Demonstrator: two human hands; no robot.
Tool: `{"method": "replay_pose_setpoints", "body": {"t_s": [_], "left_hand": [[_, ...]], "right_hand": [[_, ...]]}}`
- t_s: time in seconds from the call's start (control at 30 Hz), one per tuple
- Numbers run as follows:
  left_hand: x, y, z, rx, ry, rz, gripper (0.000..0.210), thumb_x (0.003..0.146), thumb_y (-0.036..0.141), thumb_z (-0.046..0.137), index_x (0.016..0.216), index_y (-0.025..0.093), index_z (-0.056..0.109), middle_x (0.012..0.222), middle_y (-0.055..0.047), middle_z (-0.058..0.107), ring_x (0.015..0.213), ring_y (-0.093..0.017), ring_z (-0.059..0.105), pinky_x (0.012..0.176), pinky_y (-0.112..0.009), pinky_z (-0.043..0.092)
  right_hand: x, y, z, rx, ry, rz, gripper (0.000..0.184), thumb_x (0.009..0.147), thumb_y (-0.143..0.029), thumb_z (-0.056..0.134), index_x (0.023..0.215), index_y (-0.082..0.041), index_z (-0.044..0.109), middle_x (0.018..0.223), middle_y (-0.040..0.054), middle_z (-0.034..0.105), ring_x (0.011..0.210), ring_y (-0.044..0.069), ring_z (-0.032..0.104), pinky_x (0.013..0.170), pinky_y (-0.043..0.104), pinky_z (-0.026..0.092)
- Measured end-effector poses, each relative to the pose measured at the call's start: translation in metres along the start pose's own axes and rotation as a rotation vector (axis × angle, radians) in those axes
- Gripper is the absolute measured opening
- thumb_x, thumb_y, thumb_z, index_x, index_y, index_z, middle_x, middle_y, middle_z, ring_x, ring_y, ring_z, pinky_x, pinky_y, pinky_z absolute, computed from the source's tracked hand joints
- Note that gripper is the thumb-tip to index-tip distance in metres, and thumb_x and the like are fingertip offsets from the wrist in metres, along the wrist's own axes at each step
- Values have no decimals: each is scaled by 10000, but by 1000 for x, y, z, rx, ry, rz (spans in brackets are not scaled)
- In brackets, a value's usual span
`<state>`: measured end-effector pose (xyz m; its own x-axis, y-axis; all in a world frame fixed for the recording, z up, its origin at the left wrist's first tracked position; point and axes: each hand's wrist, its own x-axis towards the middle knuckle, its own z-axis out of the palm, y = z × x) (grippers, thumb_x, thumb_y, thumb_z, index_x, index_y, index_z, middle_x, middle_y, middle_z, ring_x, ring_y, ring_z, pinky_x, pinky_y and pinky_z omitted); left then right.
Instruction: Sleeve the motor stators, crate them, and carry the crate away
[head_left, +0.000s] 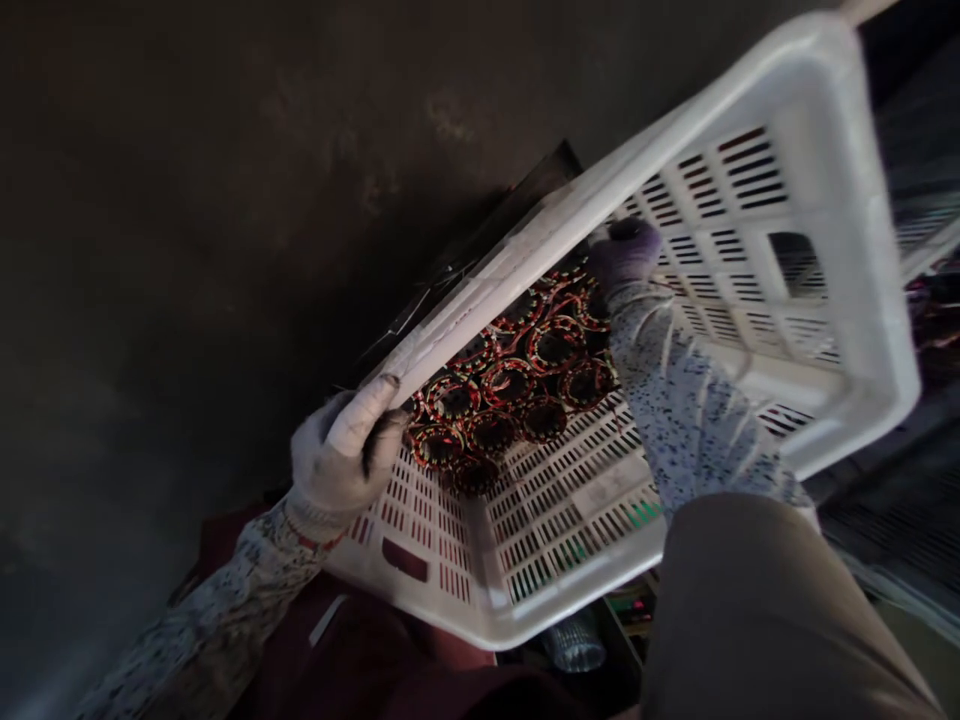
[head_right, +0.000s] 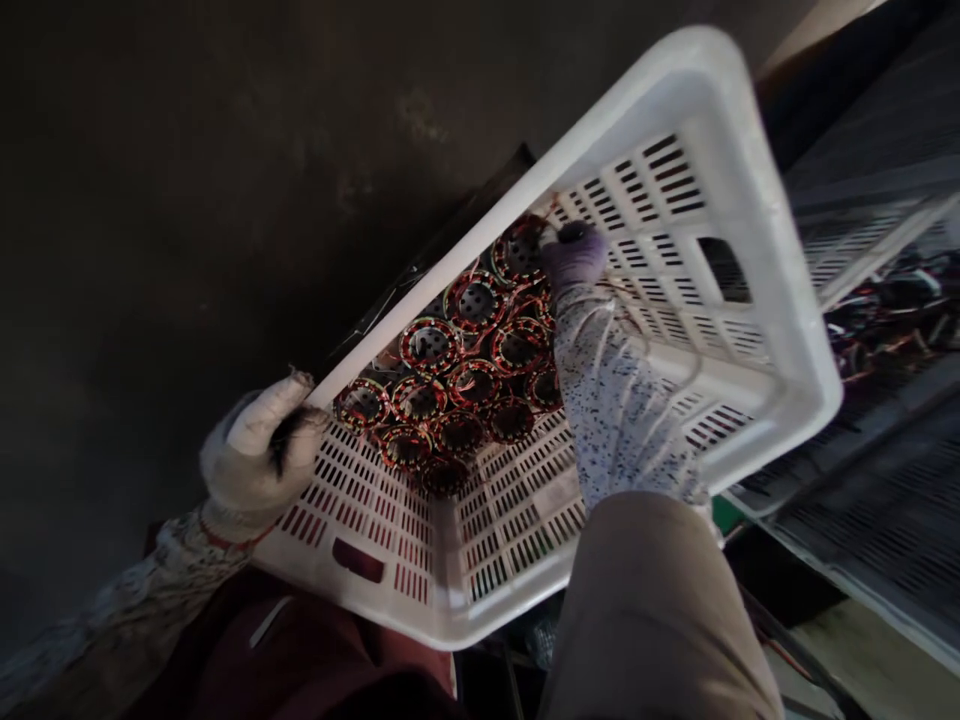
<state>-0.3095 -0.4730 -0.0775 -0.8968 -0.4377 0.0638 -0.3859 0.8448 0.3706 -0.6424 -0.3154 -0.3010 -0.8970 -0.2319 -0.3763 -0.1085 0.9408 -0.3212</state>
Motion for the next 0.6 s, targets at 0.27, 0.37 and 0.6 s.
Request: {"method": "replay_pose_setpoints", "body": {"t_s": [0.27, 0.37, 0.6], "left_hand": [[3, -2, 1, -35, 61, 56, 298, 888, 205, 615, 1180, 163, 662, 964, -94, 754, 788, -187, 712, 760, -277, 571], [3, -2, 1, -52, 73, 60, 309, 886, 202, 615, 1189, 163, 661, 980, -98, 754, 803, -188, 716, 761, -275, 574], [1, -3, -1, 5, -18, -13, 316, 883, 253, 607, 1185, 183, 667, 995, -105, 748, 815, -207, 719, 796, -309, 588]], "right_hand": [[-10, -8, -5, 140, -18, 156, 145, 756, -299, 664, 734, -158, 638, 637, 8, 569, 693, 180, 556, 749, 325, 481], [-11, -6, 0, 142, -28, 151, 141, 745, -294, 677, 736, -158, 639, 640, 4, 565, 703, 184, 569, 784, 344, 496], [-8, -16, -2, 93, -87, 121, 115, 731, -272, 679, 739, -166, 636, 629, -8, 554, 703, 181, 565, 785, 364, 511]]}}
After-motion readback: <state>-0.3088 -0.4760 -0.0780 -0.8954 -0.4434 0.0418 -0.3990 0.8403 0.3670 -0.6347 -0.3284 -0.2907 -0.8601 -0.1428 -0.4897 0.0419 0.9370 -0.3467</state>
